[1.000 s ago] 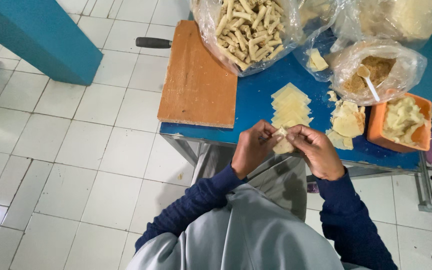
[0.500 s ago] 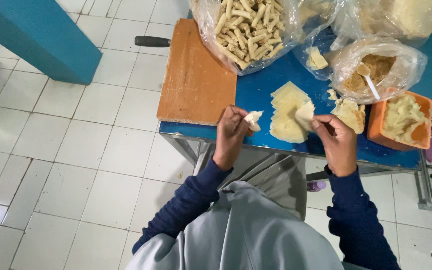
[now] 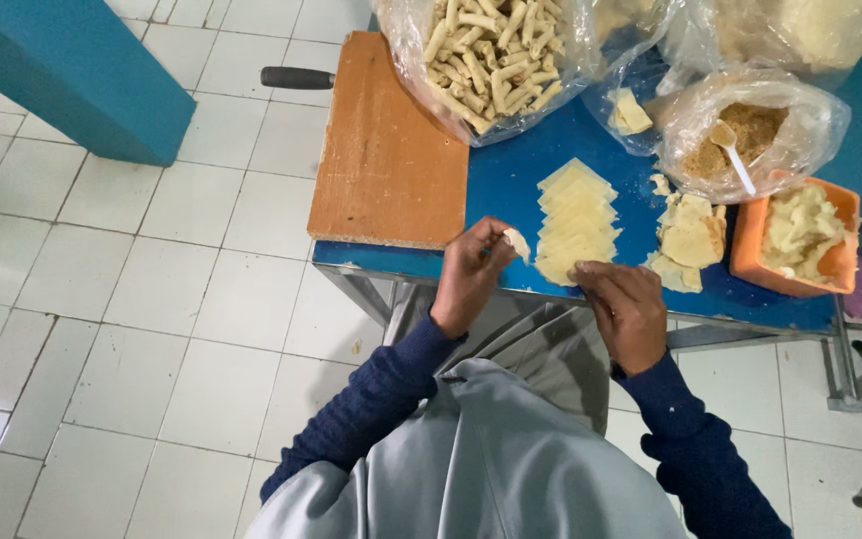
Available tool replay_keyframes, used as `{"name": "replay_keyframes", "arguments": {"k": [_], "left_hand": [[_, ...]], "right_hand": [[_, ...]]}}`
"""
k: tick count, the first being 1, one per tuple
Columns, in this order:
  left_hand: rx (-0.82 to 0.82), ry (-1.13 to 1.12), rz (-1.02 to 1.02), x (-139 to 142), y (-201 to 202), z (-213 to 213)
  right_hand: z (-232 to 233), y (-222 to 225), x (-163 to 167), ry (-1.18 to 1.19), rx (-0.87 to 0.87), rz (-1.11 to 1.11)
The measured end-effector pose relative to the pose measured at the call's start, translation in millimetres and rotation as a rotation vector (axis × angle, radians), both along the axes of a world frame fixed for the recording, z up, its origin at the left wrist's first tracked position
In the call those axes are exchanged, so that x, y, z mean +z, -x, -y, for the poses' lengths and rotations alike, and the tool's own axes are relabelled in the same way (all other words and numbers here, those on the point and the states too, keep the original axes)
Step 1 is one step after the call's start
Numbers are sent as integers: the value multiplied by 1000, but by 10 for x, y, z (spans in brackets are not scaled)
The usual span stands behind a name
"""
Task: The person sits at a table and folds flat dough sheets into layered diamond shapes, pressing each folded piece onto a growing stack on the table. They occasionally scoop a brown paste with a plastic spoon from a plastic bag and spread it on a dough piece before folding, with finished dough pieces and a container of dough scraps nearby.
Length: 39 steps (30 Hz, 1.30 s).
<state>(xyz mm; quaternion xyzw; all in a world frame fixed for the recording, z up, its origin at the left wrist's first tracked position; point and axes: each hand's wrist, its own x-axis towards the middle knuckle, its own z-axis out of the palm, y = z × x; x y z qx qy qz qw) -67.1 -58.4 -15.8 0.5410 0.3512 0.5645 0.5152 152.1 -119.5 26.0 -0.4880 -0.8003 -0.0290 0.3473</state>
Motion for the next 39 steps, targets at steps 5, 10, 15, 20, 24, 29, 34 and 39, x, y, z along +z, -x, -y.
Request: {"name": "replay_keyframes", "arguments": {"k": [5, 10, 15, 20, 24, 29, 34, 39], "left_hand": [[10, -151, -269, 111, -104, 55], [-91, -310, -326, 217, -311, 92], [-98, -226, -368, 243, -432, 76], [15, -260, -475, 236, -375, 93], [154, -339, -563, 283, -341, 205], [189, -378, -712, 307, -312, 299], [57, -681, -869, 179, -267, 328], [45, -839, -1053, 21, -338, 415]], "right_hand": [[28, -1, 128, 104, 18, -112], [17, 28, 180, 422, 95, -537], [4, 31, 92, 453, -91, -541], [-51, -5, 76, 396, -184, -385], [-89, 24, 99, 303, -151, -260], [-118, -12, 140, 302, -125, -202], [-124, -7, 128, 319, -146, -221], [-97, 1, 141, 292, -132, -237]]}}
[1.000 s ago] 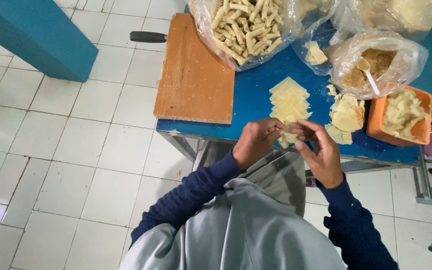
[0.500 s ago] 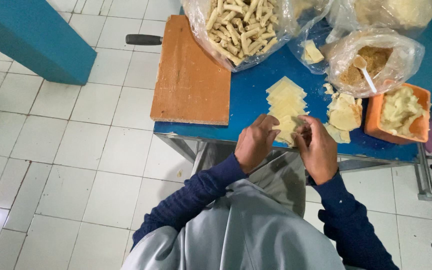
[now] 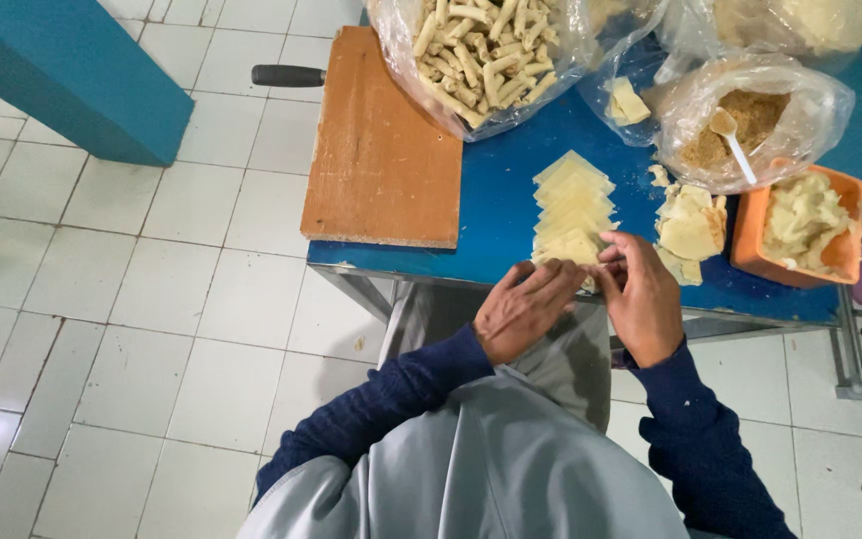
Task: The person sits at a table and folds flat dough sheets into layered diamond shapes, pressing each folded piece onto a growing stack on the table. They occasionally scoop a brown paste with a plastic spoon from a plastic bag and spread it on a dough piece before folding, with finished dough pieces and a container of dough scraps nearby.
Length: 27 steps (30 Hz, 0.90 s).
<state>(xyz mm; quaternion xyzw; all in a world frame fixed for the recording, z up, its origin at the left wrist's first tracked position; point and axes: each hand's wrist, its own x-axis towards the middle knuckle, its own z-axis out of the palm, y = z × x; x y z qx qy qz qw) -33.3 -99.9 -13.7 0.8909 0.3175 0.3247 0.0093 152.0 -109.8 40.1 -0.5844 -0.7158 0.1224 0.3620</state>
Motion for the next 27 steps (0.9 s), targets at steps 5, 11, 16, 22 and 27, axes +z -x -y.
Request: {"name": "replay_keyframes", "arguments": {"k": [5, 11, 16, 22, 27], "left_hand": [[105, -104, -177, -38, -56, 66], [216, -230, -292, 7, -51, 136], [247, -275, -340, 21, -63, 138], [231, -238, -339, -6, -66, 156], [196, -254, -303, -52, -52, 119]], "right_hand": [[30, -40, 1, 4, -38, 56], [6, -323, -84, 306, 40, -139], [-61, -753, -4, 547, 254, -812], [-64, -905, 185, -11, -57, -76], [-56, -762, 96, -248, -81, 211]]}}
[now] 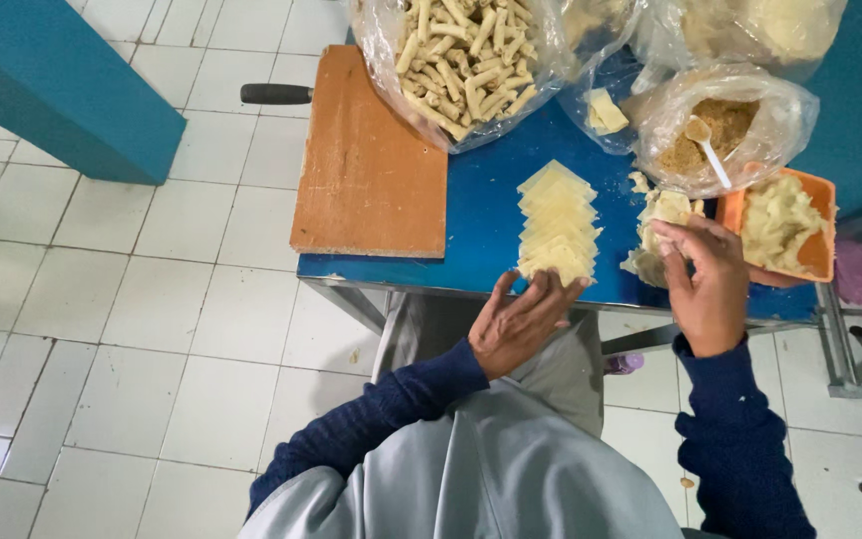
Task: The person sits at a table and folds flat dough sheets into layered diamond shapes, pressing each folded piece onto a growing stack on the table. They occasionally scoop a brown paste with a plastic spoon from a plastic bag and spread it on a dough piece before folding, with finished dough pieces and a container of dough scraps nearby.
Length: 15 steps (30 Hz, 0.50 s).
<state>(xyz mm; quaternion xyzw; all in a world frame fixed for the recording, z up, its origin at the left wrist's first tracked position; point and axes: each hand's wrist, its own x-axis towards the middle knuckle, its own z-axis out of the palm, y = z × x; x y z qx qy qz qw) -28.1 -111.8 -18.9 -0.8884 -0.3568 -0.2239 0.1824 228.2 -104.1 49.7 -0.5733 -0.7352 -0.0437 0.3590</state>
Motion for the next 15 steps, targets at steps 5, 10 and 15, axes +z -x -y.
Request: {"name": "replay_keyframes", "arguments": {"k": [5, 10, 15], "left_hand": [[-13, 38, 32, -60, -45, -25], [-51, 180, 131, -90, -51, -40], [-88, 322, 208, -97, -43, -49]], "right_hand": [[164, -392, -52, -34, -90, 10], [409, -1142, 59, 73, -358, 381], [465, -1308, 38, 143, -445, 651]]}}
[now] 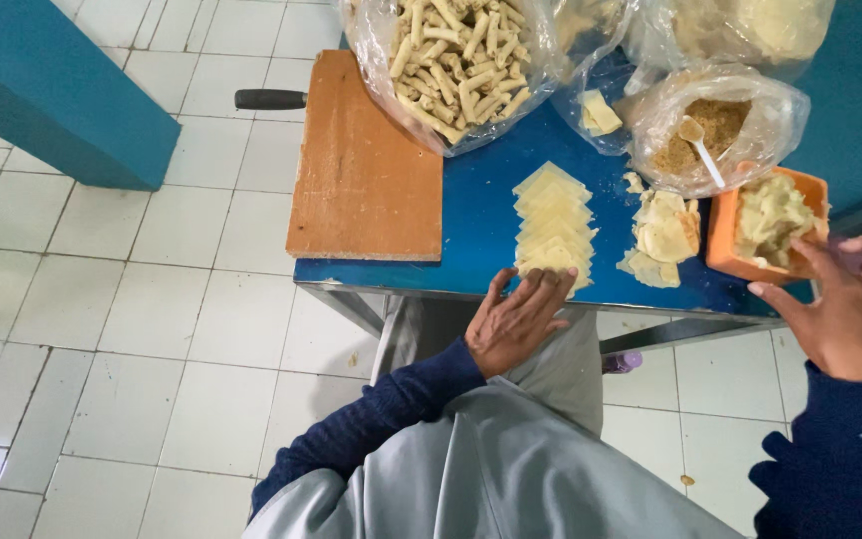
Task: The person sits at a table and folds flat dough sheets into layered diamond shapes, pressing each folded piece onto a growing stack on the table. They occasionally scoop a brown paste with a plastic spoon from a plastic bag and spread it on a dough piece before folding, with finished dough pieces and a container of dough scraps nearby.
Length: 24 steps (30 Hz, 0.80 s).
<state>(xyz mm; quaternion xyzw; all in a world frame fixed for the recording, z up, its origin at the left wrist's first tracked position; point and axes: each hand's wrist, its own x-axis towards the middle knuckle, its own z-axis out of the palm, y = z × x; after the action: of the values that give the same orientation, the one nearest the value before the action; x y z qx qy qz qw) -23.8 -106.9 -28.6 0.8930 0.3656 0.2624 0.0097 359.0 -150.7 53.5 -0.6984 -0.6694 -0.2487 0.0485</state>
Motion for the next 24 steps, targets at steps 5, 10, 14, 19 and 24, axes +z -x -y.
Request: {"name": "replay_keyframes", "arguments": {"k": [5, 10, 14, 19, 24], "left_hand": [[-5, -40, 38, -4, 19, -6], [-6, -43, 44, -2, 31, -4], [-3, -16, 38, 5, 6, -4], [-9, -20, 57, 11, 19, 4], [-23, -27, 83, 14, 25, -7]], "right_hand": [[-76, 8, -128, 6, -137, 318], [-78, -177, -325, 14, -129, 123], [-103, -205, -389, 71, -183, 197], [-183, -76, -285, 118, -208, 298], [-300, -37, -190, 190, -207, 201]]}}
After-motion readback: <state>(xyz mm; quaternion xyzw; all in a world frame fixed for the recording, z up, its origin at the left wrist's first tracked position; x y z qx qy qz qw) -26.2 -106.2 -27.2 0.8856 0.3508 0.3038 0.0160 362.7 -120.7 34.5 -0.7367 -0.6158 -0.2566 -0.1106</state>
